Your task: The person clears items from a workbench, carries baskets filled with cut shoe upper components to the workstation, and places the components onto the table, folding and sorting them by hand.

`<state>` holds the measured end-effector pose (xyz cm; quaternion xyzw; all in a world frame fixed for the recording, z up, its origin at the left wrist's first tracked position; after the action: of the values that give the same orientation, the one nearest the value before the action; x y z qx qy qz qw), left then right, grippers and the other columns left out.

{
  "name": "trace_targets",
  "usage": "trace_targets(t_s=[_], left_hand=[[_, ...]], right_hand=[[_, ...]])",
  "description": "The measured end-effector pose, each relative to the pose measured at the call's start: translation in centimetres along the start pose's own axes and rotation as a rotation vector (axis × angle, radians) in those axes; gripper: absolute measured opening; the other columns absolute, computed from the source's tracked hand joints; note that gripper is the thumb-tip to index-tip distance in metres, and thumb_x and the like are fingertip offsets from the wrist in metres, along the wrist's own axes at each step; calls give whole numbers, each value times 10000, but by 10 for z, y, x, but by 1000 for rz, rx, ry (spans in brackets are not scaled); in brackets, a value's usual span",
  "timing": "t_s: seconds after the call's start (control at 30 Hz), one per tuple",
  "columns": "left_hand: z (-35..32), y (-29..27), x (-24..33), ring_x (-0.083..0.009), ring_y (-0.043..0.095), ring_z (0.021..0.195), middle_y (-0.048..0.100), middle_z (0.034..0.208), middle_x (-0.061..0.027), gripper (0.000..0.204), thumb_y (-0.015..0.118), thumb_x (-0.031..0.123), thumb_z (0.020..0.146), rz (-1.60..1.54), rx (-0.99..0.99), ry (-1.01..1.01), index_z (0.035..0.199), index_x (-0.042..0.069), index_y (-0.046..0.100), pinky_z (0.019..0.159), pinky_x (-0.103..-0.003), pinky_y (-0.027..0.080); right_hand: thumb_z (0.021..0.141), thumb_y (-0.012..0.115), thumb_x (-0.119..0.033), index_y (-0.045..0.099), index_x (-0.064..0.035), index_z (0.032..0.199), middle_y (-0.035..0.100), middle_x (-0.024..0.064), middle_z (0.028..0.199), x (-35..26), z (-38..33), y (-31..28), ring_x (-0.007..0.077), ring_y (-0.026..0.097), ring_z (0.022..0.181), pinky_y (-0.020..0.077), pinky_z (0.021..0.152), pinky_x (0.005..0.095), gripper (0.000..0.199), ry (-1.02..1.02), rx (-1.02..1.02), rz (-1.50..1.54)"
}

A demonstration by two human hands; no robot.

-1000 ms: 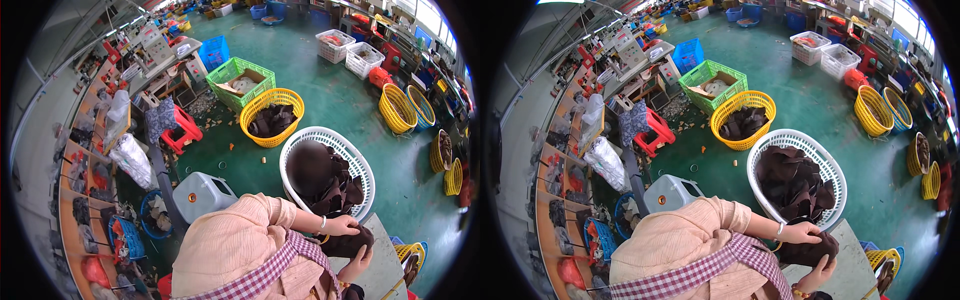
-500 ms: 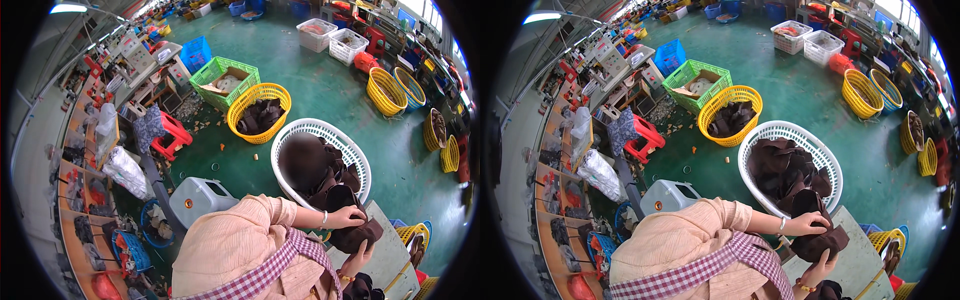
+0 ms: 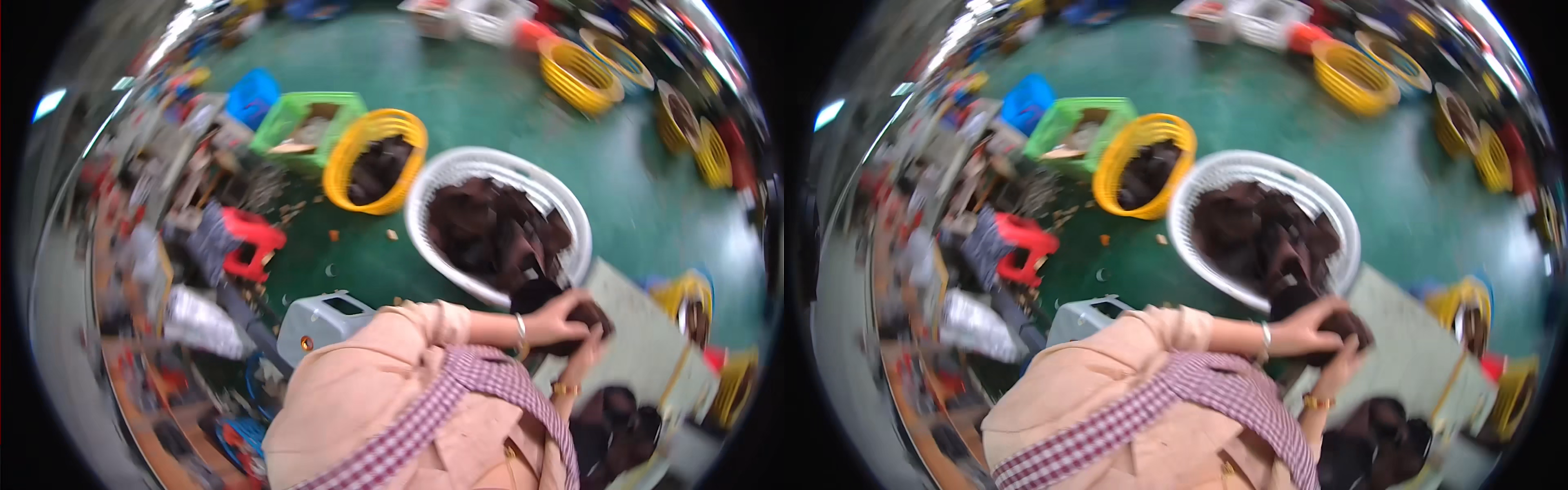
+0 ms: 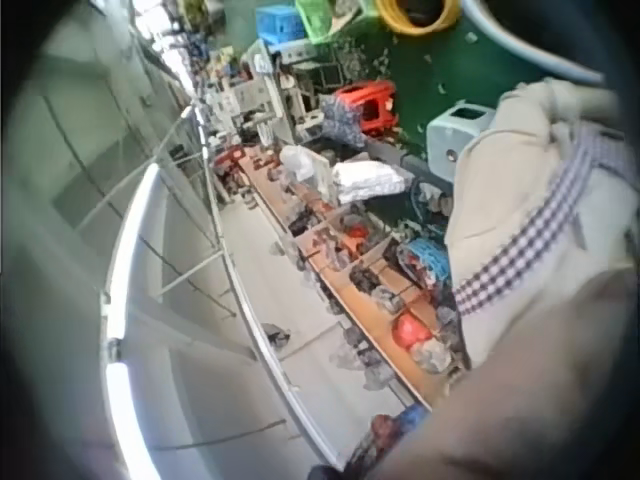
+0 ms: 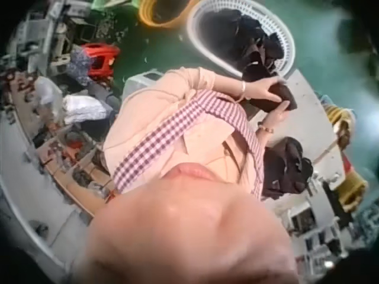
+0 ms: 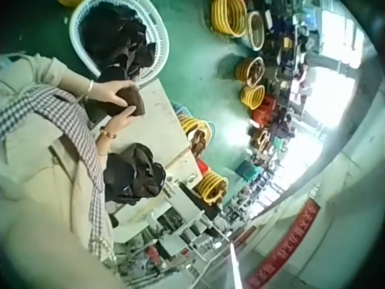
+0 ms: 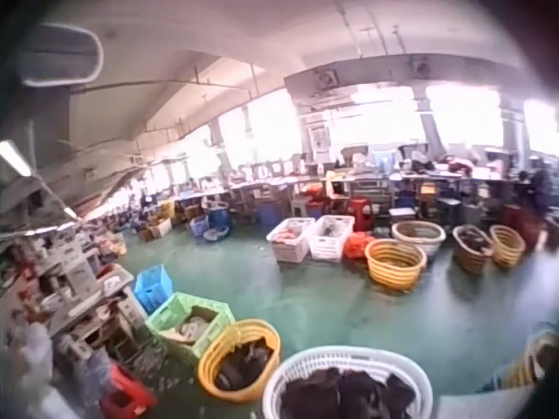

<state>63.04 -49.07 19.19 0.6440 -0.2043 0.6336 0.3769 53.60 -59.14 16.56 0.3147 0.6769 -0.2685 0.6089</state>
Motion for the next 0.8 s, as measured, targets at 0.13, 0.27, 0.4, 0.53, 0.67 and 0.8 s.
trace_targets(t_s=[0.13, 0.27, 0.4, 0.53, 0.67, 0.8], left_hand=[[20, -10, 14, -184, 460, 1112, 476, 1154, -100, 623, 666, 46, 724, 245, -109, 170, 1262, 50, 353, 950, -312, 380], [37, 1, 22, -177, 529, 1042, 544, 1100, -113, 484, 640, 85, 732, 210, -119, 36, 1183, 20, 476, 912, -291, 415], [27, 72, 15, -128, 507, 1000, 525, 1081, -81, 499, 565, 99, 831, -220, -297, -149, 1284, -1, 380, 876, -258, 406], [-8, 125, 47, -115, 533, 965, 525, 1058, -80, 553, 553, 3, 831, -168, -647, -127, 1337, -8, 329, 846, -243, 437], [-9, 128, 88, -277, 511, 1069, 469, 1194, -151, 669, 747, 99, 660, 625, -590, 461, 1257, 16, 456, 906, -357, 437], [1, 151, 71, -402, 341, 1237, 305, 1369, -213, 838, 768, 123, 599, 662, -506, 601, 1320, 39, 349, 998, -484, 322]], right_hand=[[924, 497, -256, 512, 33, 1176, 572, 157, 1128, -9, 0, 20, 225, 548, 1037, 440, 857, 348, 384, 49, -270, -162], [780, 657, -155, 485, -14, 1181, 569, 131, 1088, -95, -26, -36, 261, 587, 900, 482, 699, 352, 458, -252, 105, -666], [680, 716, -151, 297, -41, 1356, 271, 269, 1358, -99, -47, -13, 448, 317, 1238, 326, 1006, 458, 803, -341, 43, -707], [655, 615, 7, 384, -54, 1300, 355, 250, 1321, -111, -56, -63, 435, 413, 1167, 390, 951, 432, 688, -586, 407, -727], [624, 446, 130, 510, -38, 1188, 515, 192, 1192, -130, -67, -110, 370, 501, 1103, 423, 919, 394, 591, -601, 498, -685], [636, 470, 116, 533, -44, 1183, 487, 175, 1230, -160, -94, -83, 367, 523, 1065, 432, 903, 396, 573, -599, 426, -743]])
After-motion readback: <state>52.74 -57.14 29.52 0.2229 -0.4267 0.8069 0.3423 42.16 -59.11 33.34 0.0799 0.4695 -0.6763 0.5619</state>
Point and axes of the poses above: each hand's wrist, its own z-axis towards the middle knuckle, its own y-axis out of the palm, x = y × z, the point moved 10 cm from there along z, towards the middle knuckle
